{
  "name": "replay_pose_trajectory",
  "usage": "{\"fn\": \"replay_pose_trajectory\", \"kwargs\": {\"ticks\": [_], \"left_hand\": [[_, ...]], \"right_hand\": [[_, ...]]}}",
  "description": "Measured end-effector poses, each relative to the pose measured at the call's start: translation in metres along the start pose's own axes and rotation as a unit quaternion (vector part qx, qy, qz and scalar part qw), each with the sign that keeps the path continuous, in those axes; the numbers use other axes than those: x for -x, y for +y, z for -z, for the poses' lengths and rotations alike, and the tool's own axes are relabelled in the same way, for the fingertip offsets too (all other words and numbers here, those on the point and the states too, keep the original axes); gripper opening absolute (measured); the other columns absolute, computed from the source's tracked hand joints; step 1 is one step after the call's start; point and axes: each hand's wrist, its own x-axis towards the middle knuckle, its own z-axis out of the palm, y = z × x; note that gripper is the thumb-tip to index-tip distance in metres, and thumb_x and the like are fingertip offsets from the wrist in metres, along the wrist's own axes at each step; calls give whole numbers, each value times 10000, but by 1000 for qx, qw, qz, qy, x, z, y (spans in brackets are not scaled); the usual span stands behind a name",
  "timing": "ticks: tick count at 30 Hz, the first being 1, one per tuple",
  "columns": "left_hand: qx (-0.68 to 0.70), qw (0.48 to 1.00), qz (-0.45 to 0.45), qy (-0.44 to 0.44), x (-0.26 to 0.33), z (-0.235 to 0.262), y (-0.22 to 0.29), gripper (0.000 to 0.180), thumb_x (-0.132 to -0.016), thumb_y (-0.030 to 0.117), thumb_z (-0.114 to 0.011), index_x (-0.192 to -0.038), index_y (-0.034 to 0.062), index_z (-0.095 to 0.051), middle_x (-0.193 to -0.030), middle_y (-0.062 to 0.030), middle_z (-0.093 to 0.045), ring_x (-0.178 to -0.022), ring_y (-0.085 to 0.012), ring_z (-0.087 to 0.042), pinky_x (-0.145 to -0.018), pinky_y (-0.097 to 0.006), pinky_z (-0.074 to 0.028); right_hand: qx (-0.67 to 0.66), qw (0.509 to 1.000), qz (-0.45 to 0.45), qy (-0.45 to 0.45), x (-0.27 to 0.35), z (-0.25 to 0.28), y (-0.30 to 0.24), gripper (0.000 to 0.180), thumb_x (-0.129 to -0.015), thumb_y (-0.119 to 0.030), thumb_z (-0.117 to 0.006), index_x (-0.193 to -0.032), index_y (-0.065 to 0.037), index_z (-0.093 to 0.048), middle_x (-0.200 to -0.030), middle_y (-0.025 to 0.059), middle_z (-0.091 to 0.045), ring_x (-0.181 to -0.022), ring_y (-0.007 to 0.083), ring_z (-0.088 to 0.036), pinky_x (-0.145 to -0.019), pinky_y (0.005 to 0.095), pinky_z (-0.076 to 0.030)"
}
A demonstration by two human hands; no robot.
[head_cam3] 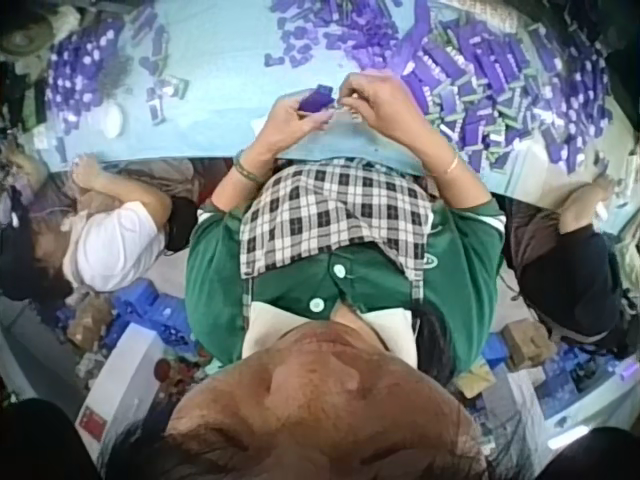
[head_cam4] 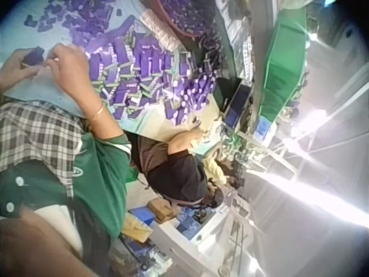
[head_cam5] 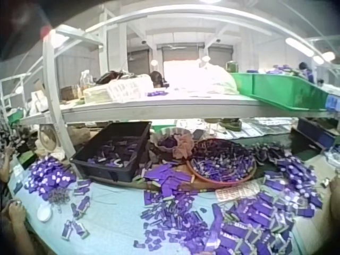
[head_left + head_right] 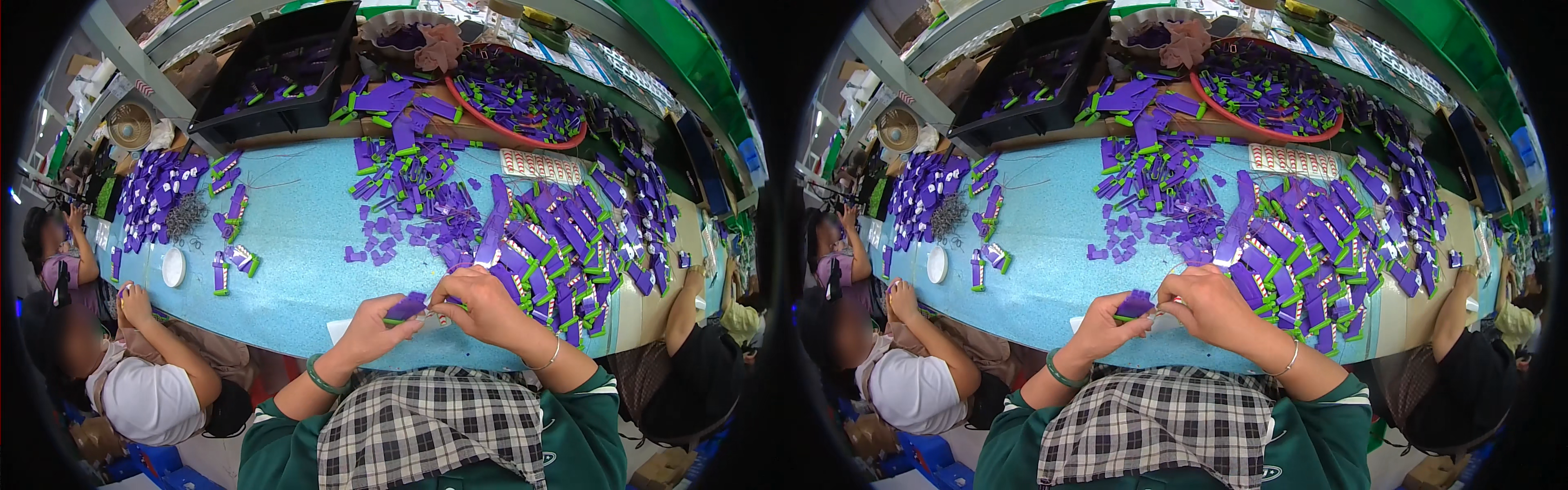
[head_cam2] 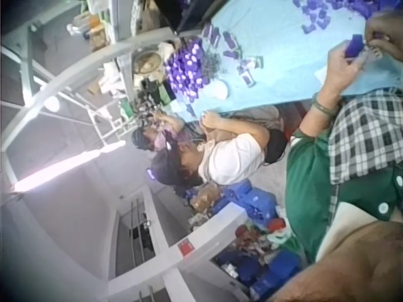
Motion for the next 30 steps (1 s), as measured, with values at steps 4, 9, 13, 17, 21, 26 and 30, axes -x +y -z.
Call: {"fn": "replay_pose_trajectory", "kwargs": {"ticks": [4, 9, 13, 17, 21, 26, 30], "left_hand": [[15, 999, -28, 27, -4, 0, 6, 132, -851, 87, -674, -931, -7, -626, -733, -32, -625, -684, -90, -600, -594, -227, -478], [162, 985, -37, 36, -6, -1, 7, 122, -900, 125, -626, -887, 5, -605, -730, -46, -626, -626, -94, -587, -558, -231, -471], [191, 979, -41, 59, -6, -9, 10, 185, -940, 117, -548, -1087, 16, -502, -887, -97, -616, -671, -135, -603, -530, -256, -486], [309, 949, 1, 58, -6, -9, 13, 354, -974, 111, -452, -1308, 70, -345, -1163, -98, -544, -980, -199, -623, -720, -342, -596], [364, 931, 12, 6, -7, -11, 8, 418, -967, 73, -426, -1369, 85, -311, -1260, -103, -503, -1115, -214, -574, -872, -392, -567], [381, 924, 18, -8, -8, -12, 9, 467, -949, 27, -397, -1400, 86, -289, -1298, -123, -483, -1150, -223, -554, -914, -424, -543], [385, 923, 16, -12, -8, -12, 7, 471, -943, 19, -396, -1397, 81, -290, -1288, -122, -486, -1144, -228, -554, -919, -430, -540]], "right_hand": [[52, 986, 79, 139, -7, -6, -12, 249, -809, -116, -678, -1040, -54, -611, -1003, 128, -648, -949, 274, -615, -775, 372, -472], [-184, 967, -19, 174, -6, -18, -8, 246, -812, -53, -683, -1038, 2, -604, -1072, 100, -612, -958, 196, -598, -817, 303, -464], [-229, 964, -30, 131, -4, -34, 0, 96, -828, -37, -670, -887, 5, -607, -939, 75, -608, -851, 140, -585, -746, 270, -469], [-319, 933, -91, 139, -4, -45, 8, 102, -818, -59, -688, -868, -11, -612, -835, 33, -619, -781, 109, -573, -717, 258, -463], [-358, 918, -123, 121, -6, -48, 11, 110, -834, -87, -693, -855, -13, -614, -790, -3, -618, -732, 62, -542, -703, 235, -456], [-369, 909, -123, 146, -6, -56, 18, 112, -825, -86, -702, -848, -19, -616, -780, 2, -621, -715, 66, -543, -692, 232, -457], [-342, 919, -113, 161, -5, -56, 18, 117, -814, -84, -712, -825, -20, -614, -775, 8, -627, -710, 67, -546, -674, 235, -458]]}}
